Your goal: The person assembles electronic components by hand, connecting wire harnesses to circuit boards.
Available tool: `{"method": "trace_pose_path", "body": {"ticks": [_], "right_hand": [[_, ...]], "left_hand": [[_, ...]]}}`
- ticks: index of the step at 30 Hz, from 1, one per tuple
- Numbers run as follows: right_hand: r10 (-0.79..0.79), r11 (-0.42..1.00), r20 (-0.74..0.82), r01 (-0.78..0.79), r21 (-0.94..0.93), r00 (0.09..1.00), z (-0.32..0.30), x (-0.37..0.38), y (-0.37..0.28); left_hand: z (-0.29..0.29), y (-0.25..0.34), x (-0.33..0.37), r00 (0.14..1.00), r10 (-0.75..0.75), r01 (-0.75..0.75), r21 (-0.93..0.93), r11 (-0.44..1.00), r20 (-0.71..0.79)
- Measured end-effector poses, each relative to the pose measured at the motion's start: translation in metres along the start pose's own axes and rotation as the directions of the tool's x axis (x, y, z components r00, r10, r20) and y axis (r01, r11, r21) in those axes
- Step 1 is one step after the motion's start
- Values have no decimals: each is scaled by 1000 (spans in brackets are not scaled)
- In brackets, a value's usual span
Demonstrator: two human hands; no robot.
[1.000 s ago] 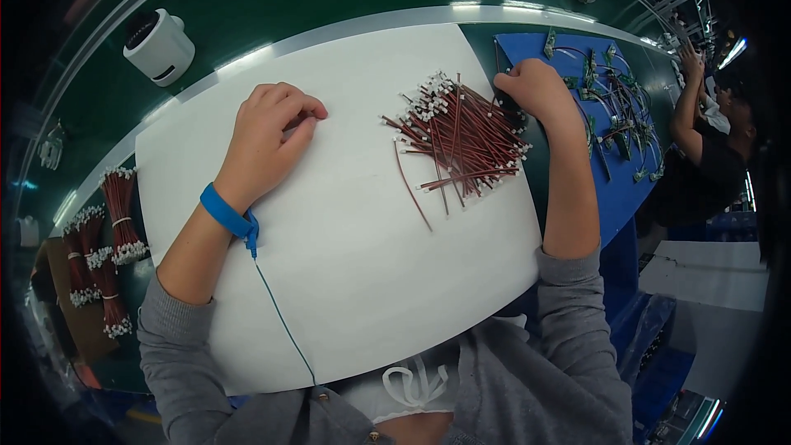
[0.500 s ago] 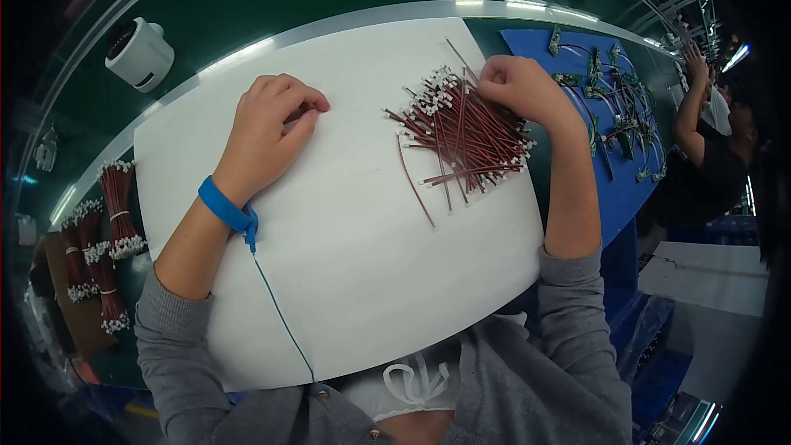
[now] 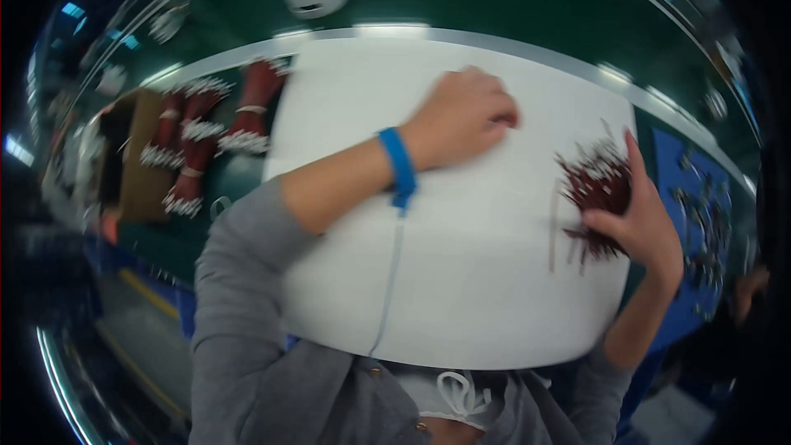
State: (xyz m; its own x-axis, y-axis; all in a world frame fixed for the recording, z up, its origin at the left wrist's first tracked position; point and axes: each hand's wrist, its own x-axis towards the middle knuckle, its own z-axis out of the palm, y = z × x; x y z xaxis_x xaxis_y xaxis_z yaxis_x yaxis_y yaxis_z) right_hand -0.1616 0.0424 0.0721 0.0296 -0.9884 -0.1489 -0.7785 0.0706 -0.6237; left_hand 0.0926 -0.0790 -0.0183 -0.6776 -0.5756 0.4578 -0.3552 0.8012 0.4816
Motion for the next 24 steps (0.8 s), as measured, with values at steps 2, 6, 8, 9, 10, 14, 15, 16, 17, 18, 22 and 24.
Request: {"method": "trace_pose_path", "body": {"ticks": [2, 6, 8, 9, 10, 14, 15, 16, 17, 18, 22, 24], "right_hand": [[-48, 989, -42, 41, -142, 998, 32, -6, -34], [-22, 933, -83, -10, -359, 996, 75, -20, -76], [2, 893, -85, -40, -449, 996, 81, -20, -78], [-1, 901, -70, -29, -434, 998, 82, -19, -78], [-13, 901, -64, -17, -434, 998, 83, -19, -78], [1, 967, -48, -13, -254, 999, 83, -21, -71], [-5, 984, -43, -3, -176, 999, 81, -20, -68], [-7, 985, -41, -1, -173, 999, 78, -19, -66], [-24, 991, -35, 19, -129, 999, 76, -18, -64], [-38, 995, -30, 35, -98, 999, 74, -17, -63], [40, 959, -87, -63, -278, 995, 81, -8, -62], [62, 964, -139, -96, -249, 988, 86, -2, -62]], "left_hand": [[-24, -4, -20, 999, -32, 33, 8, 999, -32], [-45, -5, -49, 998, -50, 49, -20, 999, -31], [-57, -7, -60, 997, -80, 81, 14, 997, -17], [-58, -6, -62, 997, -80, 80, 16, 997, 3], [-58, -7, -65, 996, -88, 88, 24, 996, -3], [-57, -7, -71, 997, -80, 80, -4, 997, -6], [-57, -6, -70, 997, -77, 77, -2, 997, -4], [-57, -6, -70, 997, -80, 80, 0, 997, -2], [-56, -5, -70, 996, -86, 85, 14, 996, 14], [-55, -5, -70, 996, -89, 89, 18, 996, 21], [-54, -8, -73, 996, -91, 91, 20, 996, -7], [-55, -9, -73, 995, -97, 97, 22, 995, 12]]}}
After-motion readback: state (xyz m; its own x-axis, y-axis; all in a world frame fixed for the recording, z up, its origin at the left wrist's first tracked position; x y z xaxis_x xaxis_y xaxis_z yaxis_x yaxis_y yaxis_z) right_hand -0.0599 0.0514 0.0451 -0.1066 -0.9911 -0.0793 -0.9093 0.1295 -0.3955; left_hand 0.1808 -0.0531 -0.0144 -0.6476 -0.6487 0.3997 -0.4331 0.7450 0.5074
